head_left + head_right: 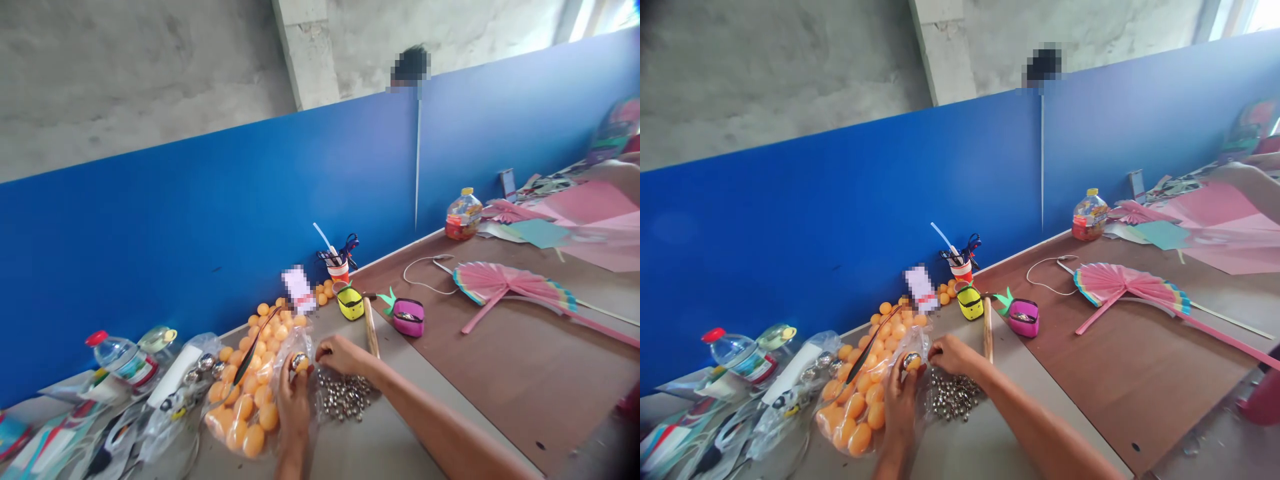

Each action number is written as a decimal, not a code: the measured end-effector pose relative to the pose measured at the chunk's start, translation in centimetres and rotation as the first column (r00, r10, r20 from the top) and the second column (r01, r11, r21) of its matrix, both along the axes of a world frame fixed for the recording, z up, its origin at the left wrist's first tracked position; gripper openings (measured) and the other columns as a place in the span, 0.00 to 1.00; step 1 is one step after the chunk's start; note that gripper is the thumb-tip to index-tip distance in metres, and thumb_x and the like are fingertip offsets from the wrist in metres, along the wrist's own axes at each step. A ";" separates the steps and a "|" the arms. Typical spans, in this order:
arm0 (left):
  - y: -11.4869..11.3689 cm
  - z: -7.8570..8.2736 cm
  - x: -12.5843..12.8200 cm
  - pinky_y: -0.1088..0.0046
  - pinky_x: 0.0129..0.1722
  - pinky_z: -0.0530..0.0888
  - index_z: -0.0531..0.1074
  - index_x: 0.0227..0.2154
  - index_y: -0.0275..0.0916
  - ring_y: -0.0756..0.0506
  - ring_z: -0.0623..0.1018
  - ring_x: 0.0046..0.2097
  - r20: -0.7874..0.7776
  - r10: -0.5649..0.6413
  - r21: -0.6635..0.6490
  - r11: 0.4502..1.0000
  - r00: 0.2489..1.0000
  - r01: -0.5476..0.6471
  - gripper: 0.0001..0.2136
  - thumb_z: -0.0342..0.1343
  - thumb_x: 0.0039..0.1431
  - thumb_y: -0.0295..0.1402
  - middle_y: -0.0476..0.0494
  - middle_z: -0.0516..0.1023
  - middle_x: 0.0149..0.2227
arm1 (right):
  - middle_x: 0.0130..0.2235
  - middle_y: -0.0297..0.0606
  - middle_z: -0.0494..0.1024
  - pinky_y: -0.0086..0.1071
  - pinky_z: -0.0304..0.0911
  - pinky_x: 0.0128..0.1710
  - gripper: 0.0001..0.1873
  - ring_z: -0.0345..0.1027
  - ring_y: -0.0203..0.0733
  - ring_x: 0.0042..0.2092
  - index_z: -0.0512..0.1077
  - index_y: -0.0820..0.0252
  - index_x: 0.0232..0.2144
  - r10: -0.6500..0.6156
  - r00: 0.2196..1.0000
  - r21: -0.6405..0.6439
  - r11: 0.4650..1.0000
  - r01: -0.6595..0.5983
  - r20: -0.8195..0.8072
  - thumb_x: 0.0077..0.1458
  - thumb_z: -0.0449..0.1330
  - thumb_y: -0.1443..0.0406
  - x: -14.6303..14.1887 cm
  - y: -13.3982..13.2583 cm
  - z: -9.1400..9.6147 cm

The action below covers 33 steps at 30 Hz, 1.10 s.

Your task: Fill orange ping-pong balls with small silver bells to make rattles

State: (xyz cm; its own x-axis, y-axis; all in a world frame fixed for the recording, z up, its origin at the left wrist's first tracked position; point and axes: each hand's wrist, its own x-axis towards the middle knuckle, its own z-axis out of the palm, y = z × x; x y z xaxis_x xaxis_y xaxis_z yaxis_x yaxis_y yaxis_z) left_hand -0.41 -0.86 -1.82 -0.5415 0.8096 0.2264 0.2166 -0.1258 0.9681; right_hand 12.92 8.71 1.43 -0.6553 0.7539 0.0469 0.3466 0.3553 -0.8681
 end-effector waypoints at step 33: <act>-0.1 0.4 0.2 0.61 0.48 0.75 0.69 0.48 0.38 0.38 0.78 0.48 0.141 -0.036 -0.041 0.998 0.989 0.042 0.26 0.60 0.49 0.47 0.33 0.73 0.53 | 0.15 0.25 0.61 0.25 0.45 0.19 0.11 0.52 0.29 0.17 0.68 0.61 0.23 -0.244 0.943 -0.424 0.896 0.130 -0.226 0.42 0.48 0.76 -0.7 -0.2 0.3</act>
